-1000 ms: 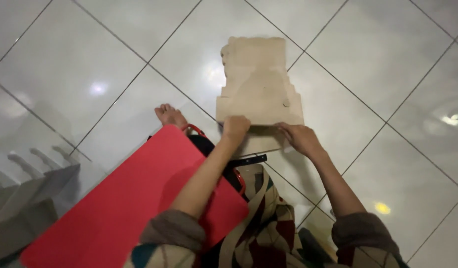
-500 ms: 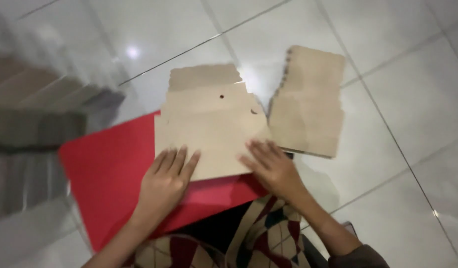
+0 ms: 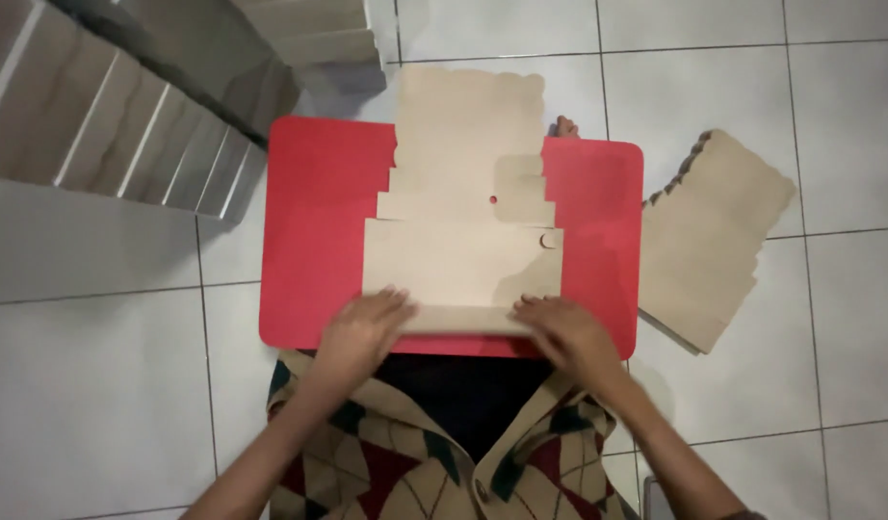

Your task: The person assembles small white cardboard boxes by folding and tucking flaps on a red tray. They repeatedly pick up flat cardboard pieces, fold them into box shapes, and place the finished boxes into a nearby stack.

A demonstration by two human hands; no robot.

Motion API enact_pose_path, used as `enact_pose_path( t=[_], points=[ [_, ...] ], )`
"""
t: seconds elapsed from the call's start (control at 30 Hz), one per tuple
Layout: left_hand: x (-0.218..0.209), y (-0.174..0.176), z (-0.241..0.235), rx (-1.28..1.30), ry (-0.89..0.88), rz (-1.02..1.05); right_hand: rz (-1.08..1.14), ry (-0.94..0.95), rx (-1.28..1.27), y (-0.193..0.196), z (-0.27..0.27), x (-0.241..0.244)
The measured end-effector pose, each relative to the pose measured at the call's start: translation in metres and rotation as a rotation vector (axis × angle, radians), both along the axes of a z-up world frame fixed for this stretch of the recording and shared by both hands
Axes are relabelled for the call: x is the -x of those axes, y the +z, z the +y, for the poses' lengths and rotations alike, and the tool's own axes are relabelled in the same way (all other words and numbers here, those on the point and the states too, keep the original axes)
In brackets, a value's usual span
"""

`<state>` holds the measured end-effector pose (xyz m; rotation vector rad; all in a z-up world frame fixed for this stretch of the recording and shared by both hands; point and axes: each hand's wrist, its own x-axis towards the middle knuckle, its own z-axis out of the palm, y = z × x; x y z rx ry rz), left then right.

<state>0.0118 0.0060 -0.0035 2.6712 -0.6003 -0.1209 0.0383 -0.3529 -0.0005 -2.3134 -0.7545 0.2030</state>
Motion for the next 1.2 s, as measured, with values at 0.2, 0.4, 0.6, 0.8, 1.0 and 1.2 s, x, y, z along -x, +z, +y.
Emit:
enact_pose_path(
  t=[0.2, 0.4, 0.6, 0.8, 1.0, 1.2],
  points=[
    [-0.067, 0.019, -0.009, -0.03, 0.173, 0.016, -0.503, -0.306, 0.552, 0.026, 0.038, -0.05],
    [-0.047, -0.009, -0.066, 0.091, 0.071, -0.06, -0.351, -0.21, 0.421, -0.005, 0.114, -0.035],
    [-0.036, -0.005, -0.019, 0.035, 0.212, 0.114, -0.252, -0.426, 0.34, -0.012, 0.057, -0.032],
    [-0.054, 0.005, 0.0, 0.028, 0.165, 0.13, -0.22, -0.391, 0.126, 0.018, 0.042, -0.04],
    [-0.047, -0.027, 0.028, 0.157, -0.077, 0.153, -0.057, -0.238, -0.019, 0.028, 0.019, -0.029],
    [-0.031, 0.073, 0.04, 0.55, -0.017, 0.392, -0.145, -0.129, -0.213, 0.034, 0.009, -0.012]
  ],
)
